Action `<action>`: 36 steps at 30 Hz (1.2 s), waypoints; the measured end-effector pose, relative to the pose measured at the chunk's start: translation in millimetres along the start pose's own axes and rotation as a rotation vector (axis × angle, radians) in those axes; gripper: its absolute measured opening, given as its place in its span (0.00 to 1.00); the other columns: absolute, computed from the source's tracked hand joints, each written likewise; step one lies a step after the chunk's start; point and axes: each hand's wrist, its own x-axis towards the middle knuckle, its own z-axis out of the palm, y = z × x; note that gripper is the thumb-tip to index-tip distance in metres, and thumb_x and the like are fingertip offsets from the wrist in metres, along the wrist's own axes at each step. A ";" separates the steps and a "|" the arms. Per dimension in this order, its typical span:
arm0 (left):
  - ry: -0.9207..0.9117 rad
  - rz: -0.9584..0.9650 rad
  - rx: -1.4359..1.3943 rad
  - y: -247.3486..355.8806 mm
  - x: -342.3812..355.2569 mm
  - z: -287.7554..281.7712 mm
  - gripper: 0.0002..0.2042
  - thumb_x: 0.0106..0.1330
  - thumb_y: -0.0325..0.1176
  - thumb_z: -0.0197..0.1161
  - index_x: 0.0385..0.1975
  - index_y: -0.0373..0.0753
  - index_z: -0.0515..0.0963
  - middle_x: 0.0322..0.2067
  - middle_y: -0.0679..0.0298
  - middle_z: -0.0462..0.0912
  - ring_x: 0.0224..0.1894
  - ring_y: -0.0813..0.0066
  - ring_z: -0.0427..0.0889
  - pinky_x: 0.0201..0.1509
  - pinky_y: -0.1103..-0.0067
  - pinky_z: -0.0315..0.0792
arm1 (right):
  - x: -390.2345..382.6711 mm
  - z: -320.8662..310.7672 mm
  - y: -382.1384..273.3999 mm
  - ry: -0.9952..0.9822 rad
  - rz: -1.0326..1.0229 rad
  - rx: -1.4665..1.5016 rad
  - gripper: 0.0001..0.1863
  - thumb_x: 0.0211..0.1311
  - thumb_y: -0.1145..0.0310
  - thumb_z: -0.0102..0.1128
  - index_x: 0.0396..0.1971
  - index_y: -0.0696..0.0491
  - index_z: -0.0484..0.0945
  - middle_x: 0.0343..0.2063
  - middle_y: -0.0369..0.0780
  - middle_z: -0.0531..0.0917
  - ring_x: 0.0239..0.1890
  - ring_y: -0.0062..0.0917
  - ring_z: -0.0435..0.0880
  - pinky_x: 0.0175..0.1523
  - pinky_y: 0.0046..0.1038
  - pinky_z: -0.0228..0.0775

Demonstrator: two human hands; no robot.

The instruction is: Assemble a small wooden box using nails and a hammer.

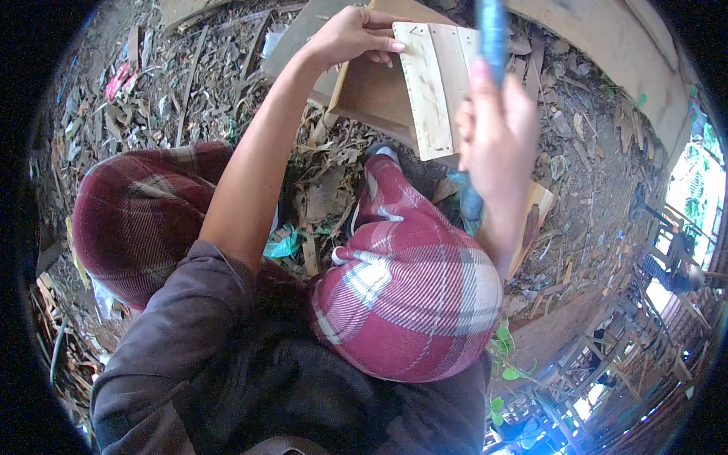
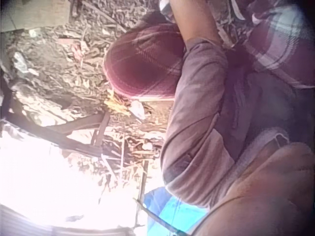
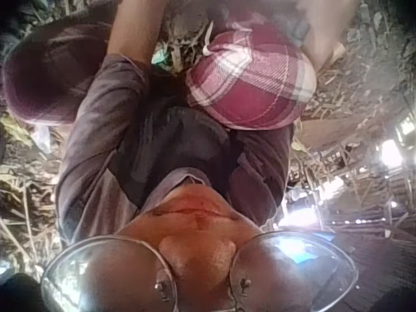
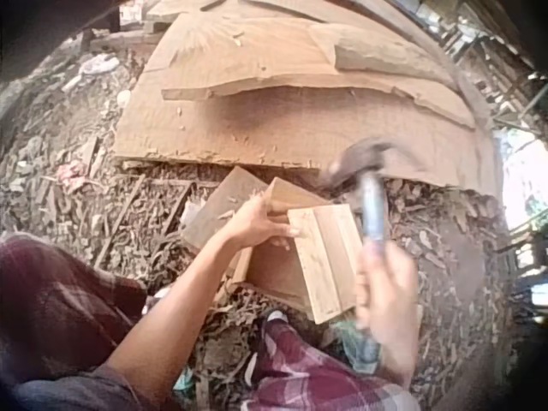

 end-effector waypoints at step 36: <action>0.106 -0.081 -0.065 0.5 7.5 9.2 0.11 0.63 0.34 0.64 0.43 0.40 0.82 0.28 0.63 0.84 0.20 0.80 0.82 0.27 0.85 0.79 | 13.8 2.7 59.4 -0.018 0.031 -0.383 0.20 0.70 0.52 0.47 0.24 0.51 0.68 0.11 0.29 0.68 0.07 0.11 0.63 0.10 0.16 0.53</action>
